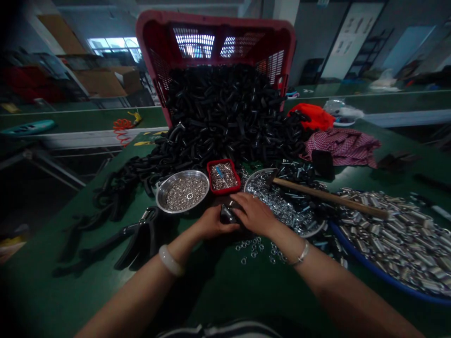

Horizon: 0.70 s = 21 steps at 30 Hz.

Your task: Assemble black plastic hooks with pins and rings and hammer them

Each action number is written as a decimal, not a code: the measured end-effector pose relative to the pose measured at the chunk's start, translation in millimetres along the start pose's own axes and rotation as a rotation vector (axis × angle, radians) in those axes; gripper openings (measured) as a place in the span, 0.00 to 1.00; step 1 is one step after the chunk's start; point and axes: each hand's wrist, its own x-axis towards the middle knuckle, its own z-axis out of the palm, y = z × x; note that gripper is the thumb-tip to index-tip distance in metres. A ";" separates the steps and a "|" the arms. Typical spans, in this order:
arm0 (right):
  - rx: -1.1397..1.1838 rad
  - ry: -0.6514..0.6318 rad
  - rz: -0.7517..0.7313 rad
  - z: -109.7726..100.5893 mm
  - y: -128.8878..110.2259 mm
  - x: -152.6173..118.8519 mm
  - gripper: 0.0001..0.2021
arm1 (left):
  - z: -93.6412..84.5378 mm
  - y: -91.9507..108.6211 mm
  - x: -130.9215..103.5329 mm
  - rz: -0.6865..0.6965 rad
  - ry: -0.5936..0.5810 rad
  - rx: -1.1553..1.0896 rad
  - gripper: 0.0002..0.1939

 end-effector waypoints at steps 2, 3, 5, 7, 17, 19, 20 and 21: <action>-0.121 -0.061 -0.176 -3.7 11.9 5.6 0.14 | -8.7 2.6 4.5 0.005 -0.119 0.198 0.35; -0.159 -0.113 -0.211 -3.9 16.9 7.8 0.14 | -11.7 4.5 7.1 -0.013 -0.156 0.310 0.37; -0.238 -0.164 -0.198 -0.3 22.3 9.5 0.12 | -13.9 8.5 12.0 -0.040 -0.182 0.540 0.39; -0.338 -0.151 -0.137 6.5 20.4 7.9 0.12 | -11.7 11.7 14.5 -0.027 -0.157 0.729 0.40; -0.686 0.185 0.297 -55.1 57.6 -11.1 0.17 | -38.2 22.3 33.7 0.042 -0.062 0.917 0.32; -0.815 0.133 0.470 -83.7 89.2 -21.2 0.17 | -48.6 22.4 56.8 -0.051 0.041 0.895 0.23; -0.842 0.077 0.545 -94.8 103.7 -26.8 0.16 | -51.2 21.8 69.3 -0.079 0.057 0.877 0.21; -0.848 0.030 0.556 -102.9 116.2 -32.5 0.17 | -51.8 20.7 81.6 -0.087 0.046 0.850 0.19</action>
